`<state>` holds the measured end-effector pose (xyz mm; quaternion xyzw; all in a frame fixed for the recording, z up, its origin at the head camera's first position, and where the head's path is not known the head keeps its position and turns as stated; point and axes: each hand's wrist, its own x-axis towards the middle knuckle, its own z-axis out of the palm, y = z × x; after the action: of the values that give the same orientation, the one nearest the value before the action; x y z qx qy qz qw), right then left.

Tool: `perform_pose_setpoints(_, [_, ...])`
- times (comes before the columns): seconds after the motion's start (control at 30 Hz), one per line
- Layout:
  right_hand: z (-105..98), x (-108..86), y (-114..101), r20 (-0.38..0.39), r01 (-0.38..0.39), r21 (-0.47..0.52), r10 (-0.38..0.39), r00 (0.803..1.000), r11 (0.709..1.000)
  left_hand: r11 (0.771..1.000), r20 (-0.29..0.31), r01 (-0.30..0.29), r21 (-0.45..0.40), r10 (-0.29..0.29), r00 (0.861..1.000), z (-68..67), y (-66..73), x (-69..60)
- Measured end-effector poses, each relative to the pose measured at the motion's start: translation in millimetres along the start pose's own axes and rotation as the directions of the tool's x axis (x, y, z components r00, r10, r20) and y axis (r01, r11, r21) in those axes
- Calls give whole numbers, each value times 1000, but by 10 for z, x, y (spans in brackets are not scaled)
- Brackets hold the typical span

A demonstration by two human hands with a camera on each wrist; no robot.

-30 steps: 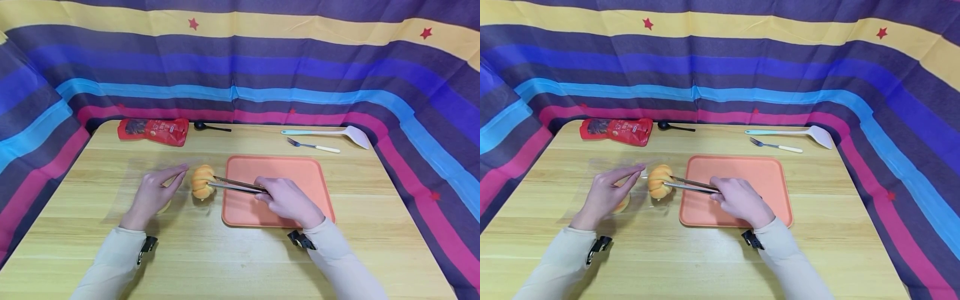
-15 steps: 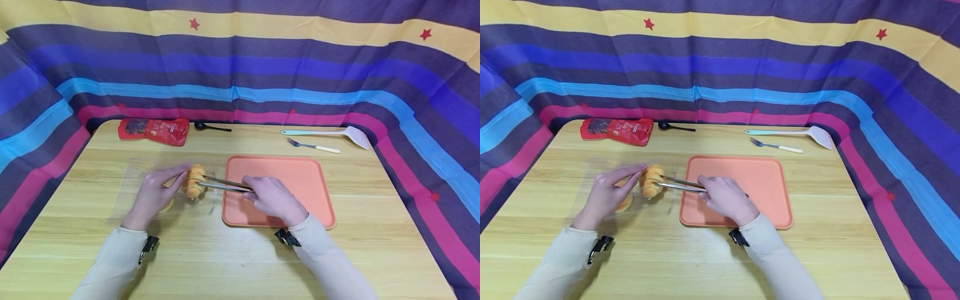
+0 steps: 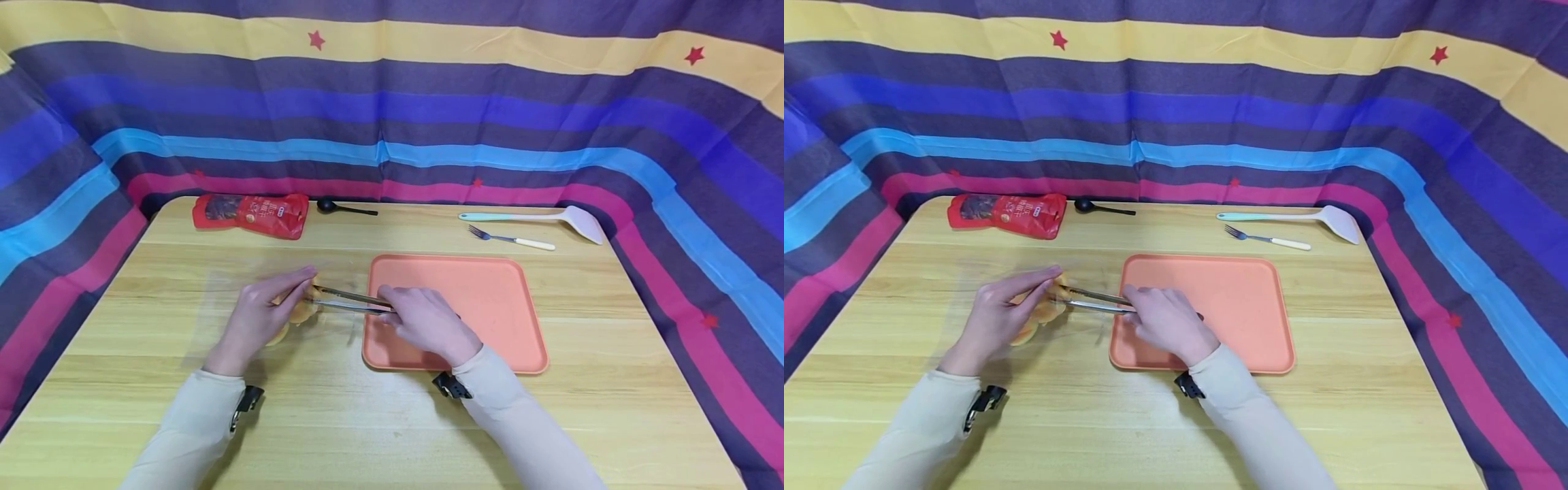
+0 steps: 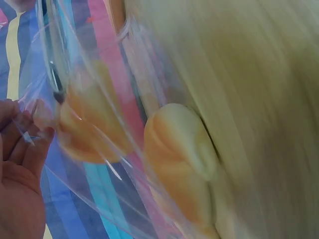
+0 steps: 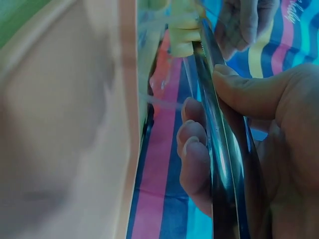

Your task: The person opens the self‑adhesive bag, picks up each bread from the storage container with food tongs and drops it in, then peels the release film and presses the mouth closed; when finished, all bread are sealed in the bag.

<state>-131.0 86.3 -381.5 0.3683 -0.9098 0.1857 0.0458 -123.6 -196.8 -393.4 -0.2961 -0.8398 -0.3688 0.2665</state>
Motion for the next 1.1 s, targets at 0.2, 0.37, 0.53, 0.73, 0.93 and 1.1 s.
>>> perform_pose_setpoints(0.2, [45,45,8,48,-22,-23,23,999,1000,1000,-13,6,-12,-6,1000,48,12,16])
perform_pose_setpoints(0.37, [74,89,1,90,-46,-61,51,995,997,999,-30,-1,-35,0,1000,91,10,12])
perform_pose_setpoints(0.53, [110,147,-23,98,-52,-98,62,993,994,999,-28,-8,-37,7,1000,109,16,10])
perform_pose_setpoints(0.73, [156,238,-35,104,-38,-131,52,993,991,999,-12,-9,-40,8,1000,143,34,13])
perform_pose_setpoints(0.93, [160,260,-23,117,-59,-100,70,991,993,1000,-28,0,9,0,1000,154,27,16])
perform_pose_setpoints(1.1, [100,223,-9,148,-104,-68,113,983,992,999,-29,30,33,-29,999,137,6,22])
